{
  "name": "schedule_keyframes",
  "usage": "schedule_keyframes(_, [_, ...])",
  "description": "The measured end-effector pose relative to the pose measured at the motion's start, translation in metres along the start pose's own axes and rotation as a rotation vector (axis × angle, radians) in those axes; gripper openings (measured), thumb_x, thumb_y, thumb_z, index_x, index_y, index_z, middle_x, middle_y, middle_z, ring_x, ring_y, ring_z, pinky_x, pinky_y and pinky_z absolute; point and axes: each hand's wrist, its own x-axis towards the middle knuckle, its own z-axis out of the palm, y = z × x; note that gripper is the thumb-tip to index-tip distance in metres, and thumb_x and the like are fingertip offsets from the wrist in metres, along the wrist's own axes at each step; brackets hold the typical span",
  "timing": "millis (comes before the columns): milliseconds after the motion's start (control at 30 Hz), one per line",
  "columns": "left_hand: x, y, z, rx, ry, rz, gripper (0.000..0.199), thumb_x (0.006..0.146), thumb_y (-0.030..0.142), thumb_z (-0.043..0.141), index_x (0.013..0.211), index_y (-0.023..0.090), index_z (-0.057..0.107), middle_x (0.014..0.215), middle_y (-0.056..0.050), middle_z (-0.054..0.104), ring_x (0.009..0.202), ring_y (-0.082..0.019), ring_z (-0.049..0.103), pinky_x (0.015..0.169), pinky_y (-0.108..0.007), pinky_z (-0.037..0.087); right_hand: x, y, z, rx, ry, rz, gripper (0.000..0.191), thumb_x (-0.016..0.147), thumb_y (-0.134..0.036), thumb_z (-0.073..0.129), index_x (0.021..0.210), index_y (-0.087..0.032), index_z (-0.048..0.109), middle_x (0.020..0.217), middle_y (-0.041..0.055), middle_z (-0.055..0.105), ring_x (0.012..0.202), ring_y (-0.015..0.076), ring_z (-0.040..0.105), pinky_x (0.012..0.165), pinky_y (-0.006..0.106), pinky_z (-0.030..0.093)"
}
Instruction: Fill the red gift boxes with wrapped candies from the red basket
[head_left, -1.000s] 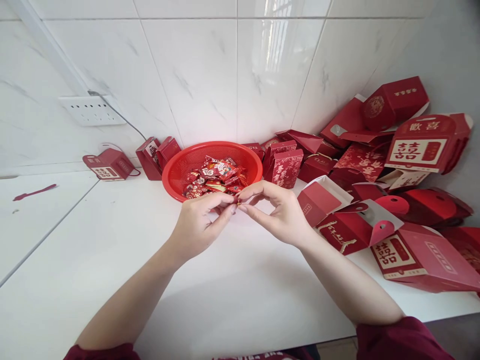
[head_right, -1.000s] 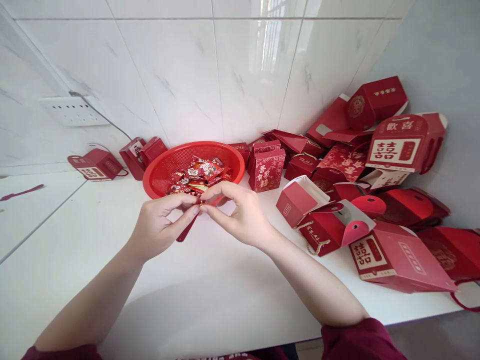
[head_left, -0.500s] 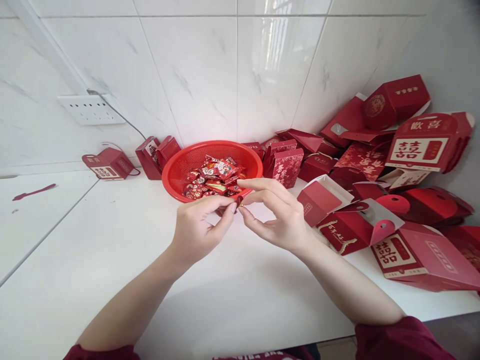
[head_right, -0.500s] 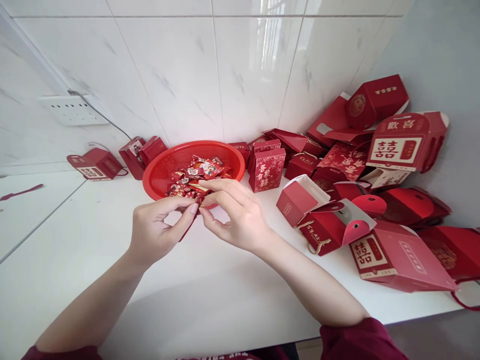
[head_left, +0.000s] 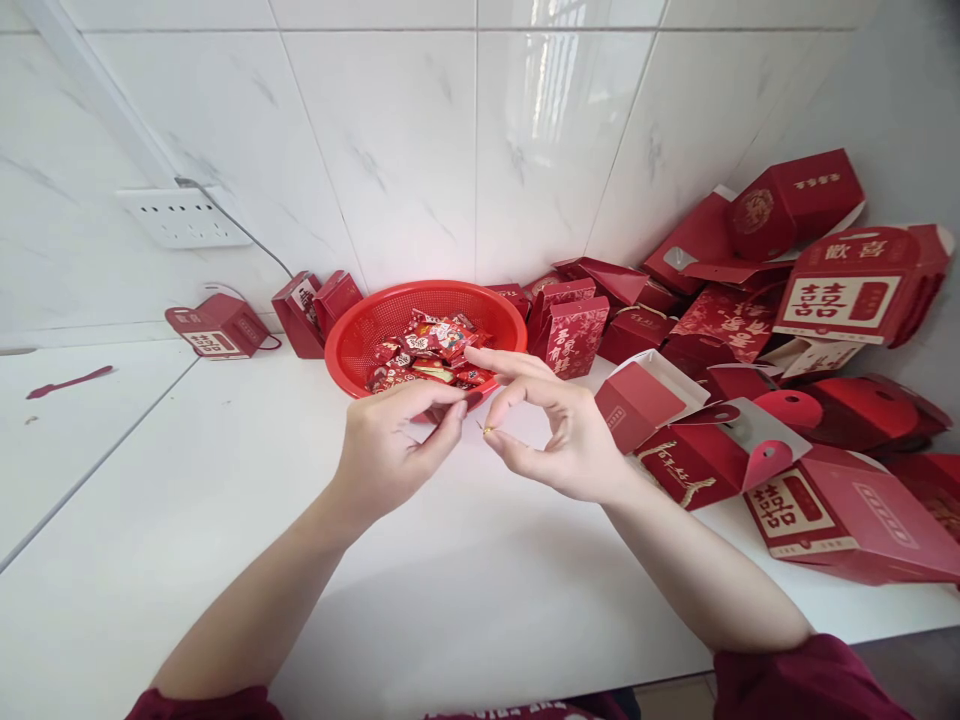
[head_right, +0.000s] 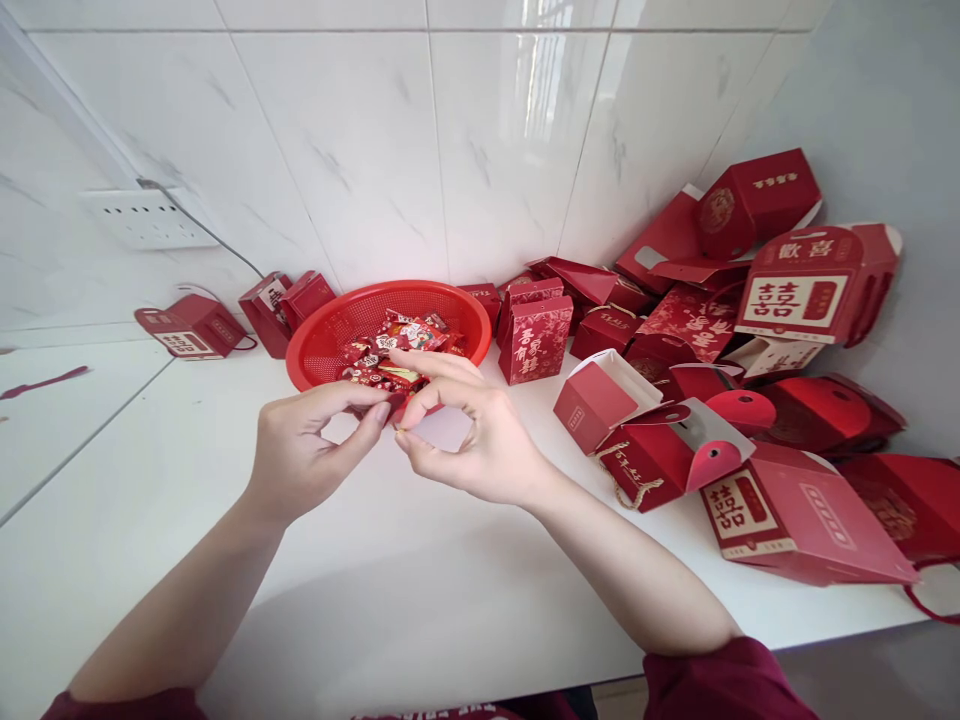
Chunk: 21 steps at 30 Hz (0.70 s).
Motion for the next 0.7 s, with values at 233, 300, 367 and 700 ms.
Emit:
schedule_keyframes(233, [-0.002,0.006,0.001,-0.093,-0.064,-0.003,0.010,0.085,0.009,0.062,0.086,0.018,0.066,0.077,0.002,0.071,0.066,-0.009,0.064,0.064,-0.019,0.051,0.002,0.005,-0.002,0.086,-0.003,0.102,0.008,0.080,-0.016,0.071,0.080,-0.022,0.065,0.132,0.0081,0.064,0.127,0.0243,0.056,0.110,0.048,0.041])
schedule_keyframes(300, [-0.002,0.005,0.001,-0.070,-0.062,0.006,0.010,0.085,0.009,0.062,0.085,0.018,0.066,0.076,0.002,0.070,0.065,-0.009,0.063,0.064,-0.019,0.050,0.001,0.007,-0.001,0.097,-0.005,0.120,0.008,0.080,-0.018,0.072,0.081,-0.021,0.065,0.129,0.0080,0.066,0.123,0.0240,0.059,0.109,0.047,0.043])
schedule_keyframes(367, [-0.002,0.005,0.001,-0.048,-0.059,0.020,0.010,0.084,0.009,0.061,0.085,0.018,0.065,0.076,0.002,0.070,0.064,-0.009,0.063,0.064,-0.019,0.050,0.001,0.008,0.000,0.119,-0.010,0.144,0.007,0.080,-0.019,0.072,0.081,-0.021,0.065,0.125,0.0078,0.068,0.118,0.0233,0.062,0.106,0.045,0.045])
schedule_keyframes(700, [-0.001,0.004,0.002,-0.055,-0.039,0.063,0.009,0.084,0.009,0.061,0.084,0.017,0.065,0.072,0.002,0.067,0.061,-0.009,0.061,0.060,-0.019,0.049,0.000,0.008,-0.001,0.140,-0.023,0.186,0.008,0.079,-0.019,0.072,0.081,-0.020,0.064,0.108,0.0060,0.072,0.103,0.0206,0.067,0.096,0.037,0.049])
